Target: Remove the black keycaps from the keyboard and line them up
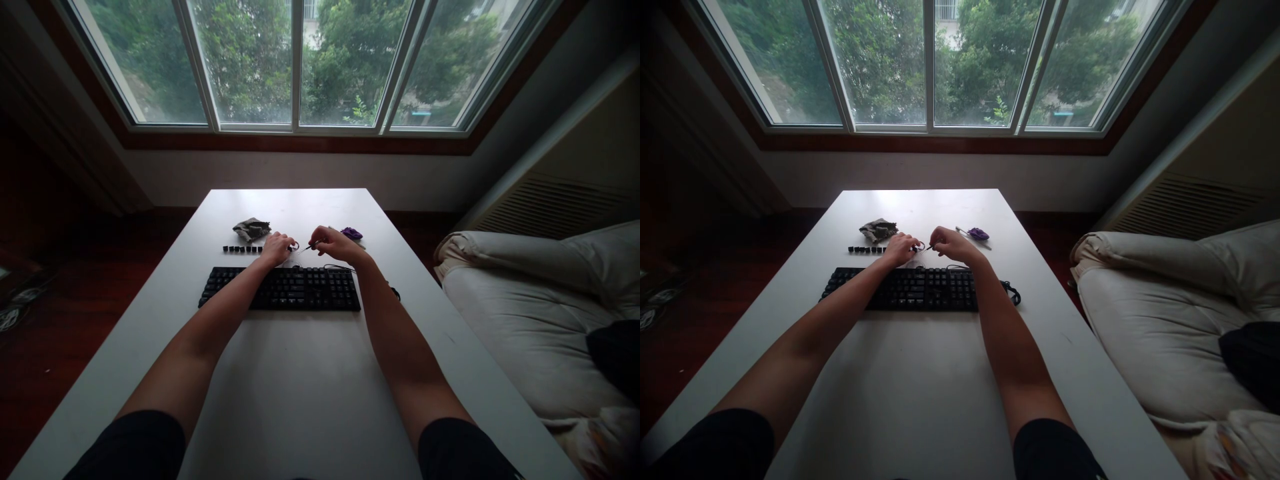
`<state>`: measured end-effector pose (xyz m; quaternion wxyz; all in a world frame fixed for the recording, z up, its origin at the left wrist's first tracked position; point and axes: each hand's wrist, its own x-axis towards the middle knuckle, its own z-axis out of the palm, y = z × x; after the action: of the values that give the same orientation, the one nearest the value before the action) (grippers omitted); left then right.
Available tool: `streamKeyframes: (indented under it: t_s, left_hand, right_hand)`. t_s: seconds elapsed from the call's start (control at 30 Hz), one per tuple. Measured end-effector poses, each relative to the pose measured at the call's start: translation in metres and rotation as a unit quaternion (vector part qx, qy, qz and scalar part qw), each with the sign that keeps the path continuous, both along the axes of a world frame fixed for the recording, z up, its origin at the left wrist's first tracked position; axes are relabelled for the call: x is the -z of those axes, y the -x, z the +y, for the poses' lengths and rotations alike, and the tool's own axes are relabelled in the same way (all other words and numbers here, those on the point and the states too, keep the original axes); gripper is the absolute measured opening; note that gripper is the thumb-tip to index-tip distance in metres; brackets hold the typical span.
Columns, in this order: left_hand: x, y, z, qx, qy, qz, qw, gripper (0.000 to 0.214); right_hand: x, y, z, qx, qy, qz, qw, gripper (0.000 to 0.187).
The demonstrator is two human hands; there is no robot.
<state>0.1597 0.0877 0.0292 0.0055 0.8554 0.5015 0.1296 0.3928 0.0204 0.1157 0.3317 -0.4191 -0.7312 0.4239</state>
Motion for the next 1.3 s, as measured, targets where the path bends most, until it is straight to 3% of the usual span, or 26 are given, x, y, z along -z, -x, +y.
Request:
streamKeyframes:
  t_s: [0.63,0.8,1.03,1.17,1.3]
  left_hand:
    - [-0.007,0.002,-0.007,-0.007,0.008,-0.016,1.000,0.033]
    - [-0.014,0.005,-0.023,0.013,0.007,-0.032,0.999,0.029]
    - [-0.025,0.011,-0.061,0.062,0.024,-0.055,0.996,0.020]
    - [-0.021,0.016,-0.069,0.081,0.076,-0.073,0.991,0.018]
    - [-0.014,0.021,-0.068,0.084,0.101,-0.081,0.988,0.017]
  right_hand:
    - [0.004,0.003,0.002,-0.048,0.026,0.034,0.998,0.016]
    - [0.015,0.007,0.007,-0.057,0.042,0.042,0.997,0.021]
    - [0.026,0.019,0.009,-0.014,0.038,0.033,0.999,0.020]
    - [0.025,0.023,0.008,0.042,0.011,0.030,0.999,0.018]
    - [0.025,0.026,0.006,0.010,0.025,0.005,1.000,0.015]
